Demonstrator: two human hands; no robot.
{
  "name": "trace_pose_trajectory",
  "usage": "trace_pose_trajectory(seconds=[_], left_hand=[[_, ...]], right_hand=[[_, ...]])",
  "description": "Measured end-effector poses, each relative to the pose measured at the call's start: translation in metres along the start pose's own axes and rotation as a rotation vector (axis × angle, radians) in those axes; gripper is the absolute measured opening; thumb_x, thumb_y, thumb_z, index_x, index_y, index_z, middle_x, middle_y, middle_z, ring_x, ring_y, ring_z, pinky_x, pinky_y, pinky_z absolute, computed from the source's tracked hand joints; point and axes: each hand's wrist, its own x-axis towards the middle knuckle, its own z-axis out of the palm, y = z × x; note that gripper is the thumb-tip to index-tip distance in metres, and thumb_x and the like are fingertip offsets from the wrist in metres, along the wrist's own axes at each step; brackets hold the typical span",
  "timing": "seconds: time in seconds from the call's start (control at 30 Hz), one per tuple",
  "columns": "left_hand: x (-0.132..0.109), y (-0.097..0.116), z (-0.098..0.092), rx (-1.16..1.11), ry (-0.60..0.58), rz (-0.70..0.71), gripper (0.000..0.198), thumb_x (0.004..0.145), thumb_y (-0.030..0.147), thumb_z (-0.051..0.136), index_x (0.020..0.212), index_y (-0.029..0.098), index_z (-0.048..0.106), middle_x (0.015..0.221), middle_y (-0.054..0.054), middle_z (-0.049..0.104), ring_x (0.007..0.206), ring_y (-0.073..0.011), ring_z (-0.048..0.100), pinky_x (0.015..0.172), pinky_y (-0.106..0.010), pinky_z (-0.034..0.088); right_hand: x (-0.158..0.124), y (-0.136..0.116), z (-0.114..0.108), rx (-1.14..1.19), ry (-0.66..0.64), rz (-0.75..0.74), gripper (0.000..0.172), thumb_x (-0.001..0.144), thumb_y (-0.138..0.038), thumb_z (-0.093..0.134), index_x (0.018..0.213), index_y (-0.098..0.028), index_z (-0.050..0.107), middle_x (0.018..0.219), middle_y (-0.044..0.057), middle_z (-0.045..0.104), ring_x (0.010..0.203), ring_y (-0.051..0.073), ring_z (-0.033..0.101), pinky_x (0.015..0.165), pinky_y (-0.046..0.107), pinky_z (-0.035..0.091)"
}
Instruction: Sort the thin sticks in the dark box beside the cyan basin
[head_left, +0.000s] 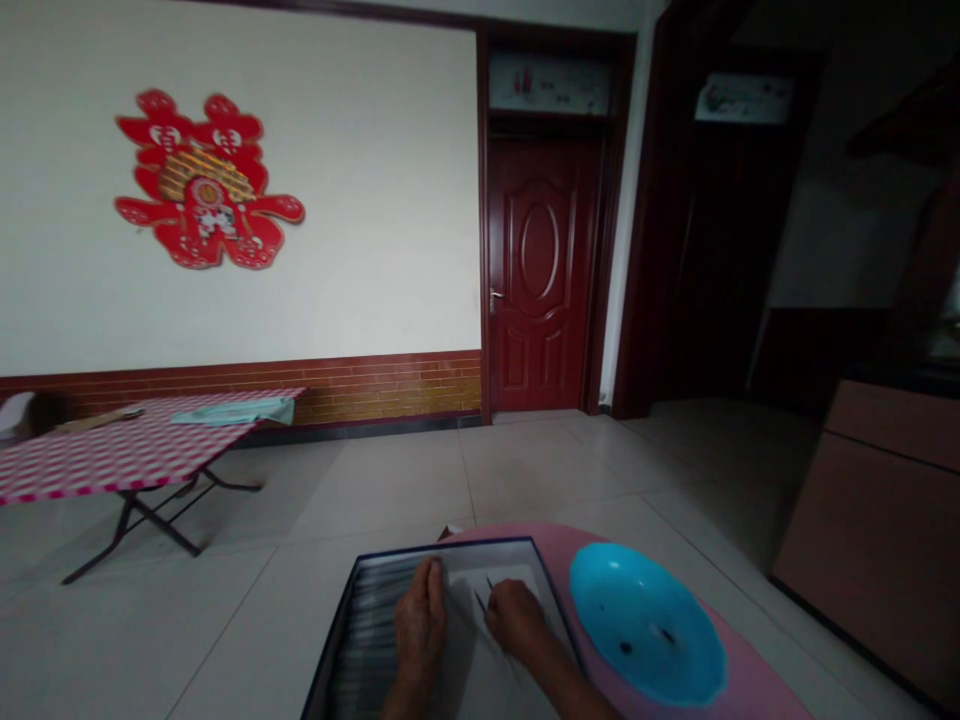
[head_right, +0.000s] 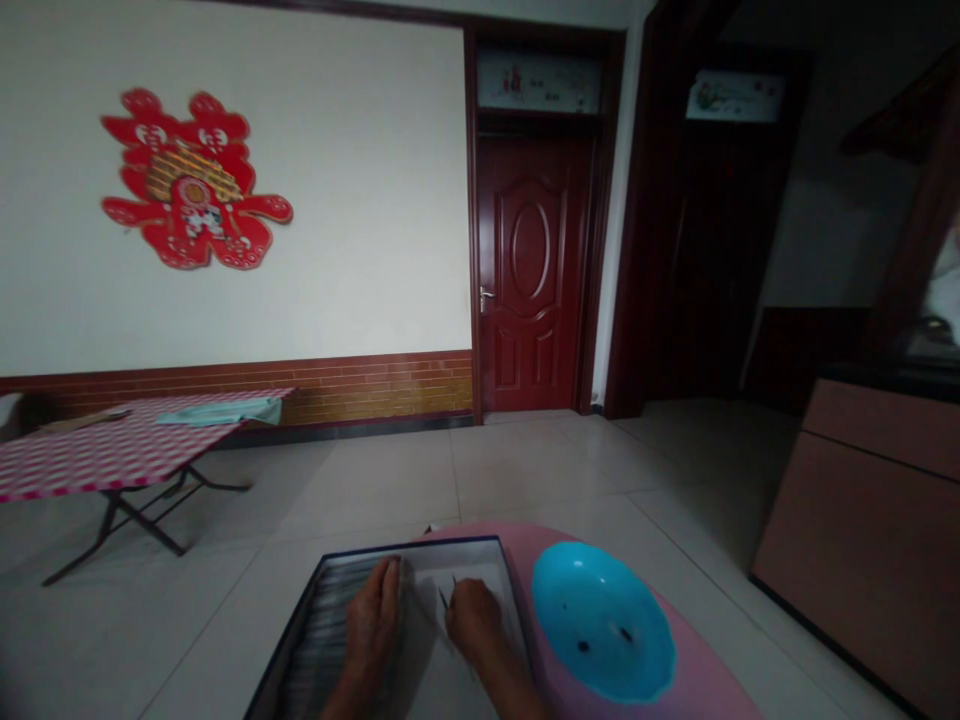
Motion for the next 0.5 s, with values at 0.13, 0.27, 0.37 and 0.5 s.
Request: trace_pose_trajectory(seconds=[0.13, 0.27, 0.37, 0.5], left_hand=[[-0.003, -0.002, 0.005, -0.032, -0.065, 0.037, 0.046, 0.090, 0.045, 0.035, 0.104, 0.017, 0.068, 0.099, -0.012, 0.076, 0.088, -0.0258, 0.073, 0.078, -0.037, 0.057], [-0.008, -0.003, 0.008, -0.088, -0.119, 0.091, 0.044, 0.091, 0.044, 0.037, 0.111, 0.017, 0.065, 0.106, -0.012, 0.074, 0.095, -0.0260, 0.071, 0.083, -0.039, 0.057], [-0.013, -0.003, 0.011, -0.094, -0.147, 0.135, 0.043, 0.091, 0.043, 0.037, 0.109, 0.017, 0.065, 0.104, -0.013, 0.075, 0.095, -0.0263, 0.071, 0.084, -0.040, 0.057], [-0.016, -0.003, 0.015, -0.086, -0.190, 0.165, 0.043, 0.092, 0.043, 0.036, 0.109, 0.018, 0.066, 0.106, -0.013, 0.074, 0.098, -0.0256, 0.070, 0.087, -0.040, 0.056]], right_hand=[[0.001, -0.006, 0.011, -0.024, 0.011, 0.058, 0.029, 0.073, -0.005, 0.055, 0.096, -0.011, 0.072, 0.105, 0.021, 0.072, 0.101, 0.030, 0.068, 0.081, 0.033, 0.048], [0.002, -0.009, 0.011, 0.045, 0.052, 0.079, 0.028, 0.072, -0.003, 0.052, 0.092, -0.009, 0.071, 0.104, 0.024, 0.071, 0.102, 0.033, 0.067, 0.083, 0.036, 0.047], [0.005, -0.007, 0.000, 0.158, 0.091, 0.072, 0.021, 0.075, -0.008, 0.050, 0.084, -0.010, 0.070, 0.098, 0.024, 0.072, 0.099, 0.033, 0.067, 0.082, 0.038, 0.047], [0.008, -0.004, -0.019, 0.428, 0.118, 0.024, 0.022, 0.079, -0.019, 0.044, 0.086, -0.017, 0.064, 0.083, 0.010, 0.073, 0.082, 0.022, 0.069, 0.072, 0.030, 0.048]])
